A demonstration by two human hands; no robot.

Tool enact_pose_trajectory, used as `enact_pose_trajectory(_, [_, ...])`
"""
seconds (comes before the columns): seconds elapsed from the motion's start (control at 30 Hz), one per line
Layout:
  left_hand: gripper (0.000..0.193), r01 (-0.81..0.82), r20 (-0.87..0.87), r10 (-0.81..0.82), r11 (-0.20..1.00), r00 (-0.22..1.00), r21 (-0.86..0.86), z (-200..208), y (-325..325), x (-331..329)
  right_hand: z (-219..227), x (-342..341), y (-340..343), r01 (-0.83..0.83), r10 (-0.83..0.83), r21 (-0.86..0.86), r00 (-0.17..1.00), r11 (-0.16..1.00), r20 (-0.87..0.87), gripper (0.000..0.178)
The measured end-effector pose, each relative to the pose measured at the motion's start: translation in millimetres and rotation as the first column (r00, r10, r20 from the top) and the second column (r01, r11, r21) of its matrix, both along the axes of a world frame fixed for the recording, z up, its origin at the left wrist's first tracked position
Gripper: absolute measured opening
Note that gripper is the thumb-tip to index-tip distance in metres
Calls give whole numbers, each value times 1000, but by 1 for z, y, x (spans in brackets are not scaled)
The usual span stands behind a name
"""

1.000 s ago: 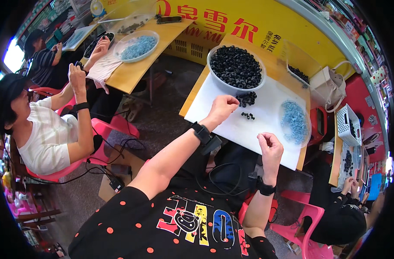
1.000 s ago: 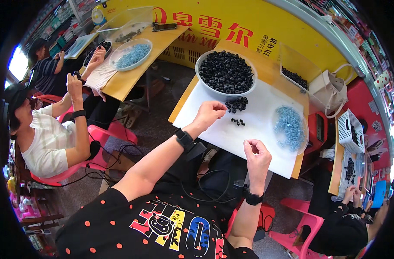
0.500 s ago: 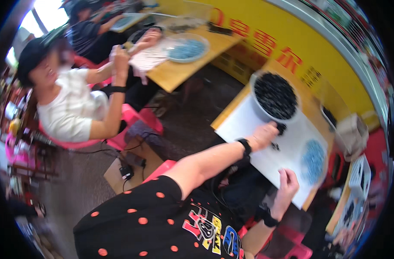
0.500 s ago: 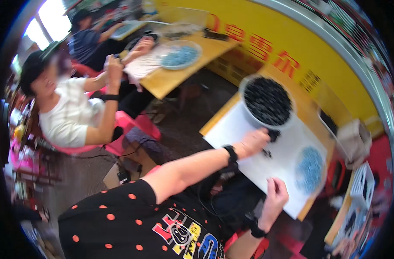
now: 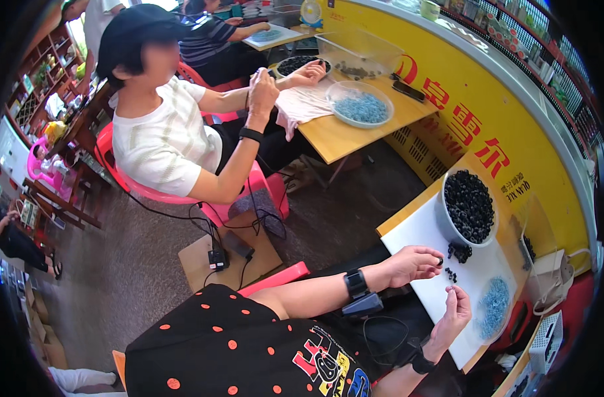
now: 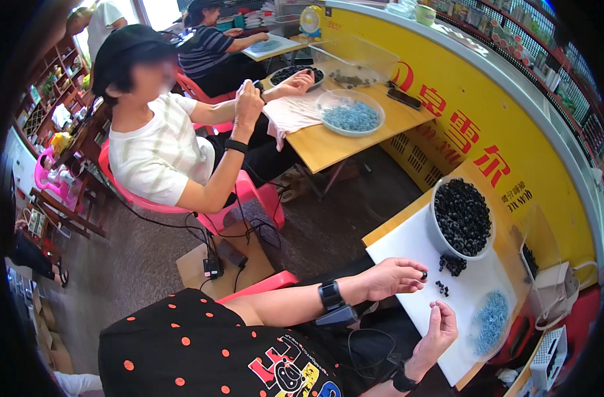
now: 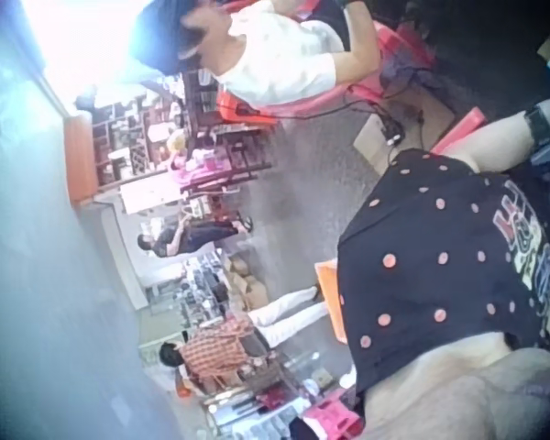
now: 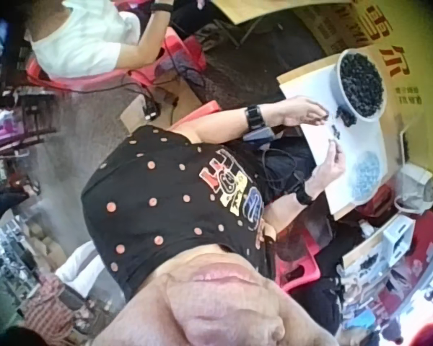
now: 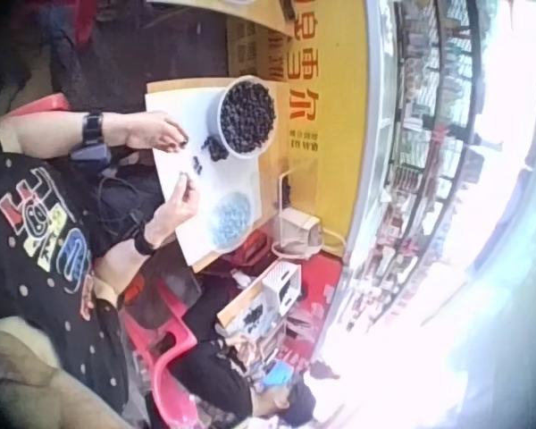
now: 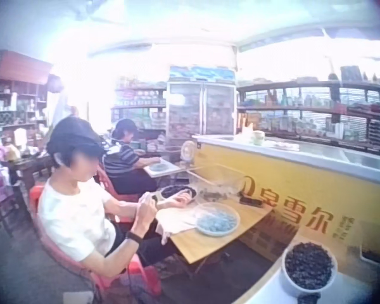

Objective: Assembling small plastic components by hand at a manufacturing workbench.

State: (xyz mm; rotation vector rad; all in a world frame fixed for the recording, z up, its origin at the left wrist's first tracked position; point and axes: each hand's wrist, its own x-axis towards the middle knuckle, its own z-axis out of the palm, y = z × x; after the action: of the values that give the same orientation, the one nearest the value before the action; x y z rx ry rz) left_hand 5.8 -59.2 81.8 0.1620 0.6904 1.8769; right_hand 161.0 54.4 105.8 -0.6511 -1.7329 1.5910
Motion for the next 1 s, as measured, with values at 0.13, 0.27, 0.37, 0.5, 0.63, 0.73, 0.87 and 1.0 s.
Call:
enact_pose_trajectory(0.13, [26, -71, 91, 68, 997, 994, 22, -9, -31, -3, 0, -15, -31, -100, 100, -10, 994, 995, -34, 11])
enact_pose_trajectory(0.27, [25, -165, 136, 159, 986, 978, 35, -7, -47, 0, 5, -18, -53, -130, 129, -28, 991, 991, -42, 11])
enact_pose_trajectory(0.37, [24, -156, 136, 146, 986, 980, 65, -4, -48, 3, 13, -16, -56, -142, 142, -7, 989, 990, -33, 12])
enact_pose_trajectory(0.5, [16, -74, 177, 32, 970, 984, 232, -13, -33, 6, 41, -17, -47, -111, 109, 141, 994, 984, 17, 17])
enact_pose_trajectory(0.63, [20, -46, 256, -3, 982, 967, 185, -9, -37, -3, 48, -58, -5, -323, 227, -276, 917, 905, -328, 20])
enact_pose_trajectory(0.73, [21, -69, 363, 11, 986, 932, 149, -1, -43, -7, 46, -99, 37, -561, 193, -556, 789, 613, -583, 16])
enact_pose_trajectory(0.87, [23, 14, 310, -59, 990, 949, 143, 4, -42, -2, 45, -107, 53, -469, 59, -601, 817, 647, -574, 15])
enact_pose_trajectory(1.0, [23, 179, 231, -225, 962, 947, 205, 9, -43, 7, 41, -108, 54, -403, -42, -661, 834, 633, -550, 12])
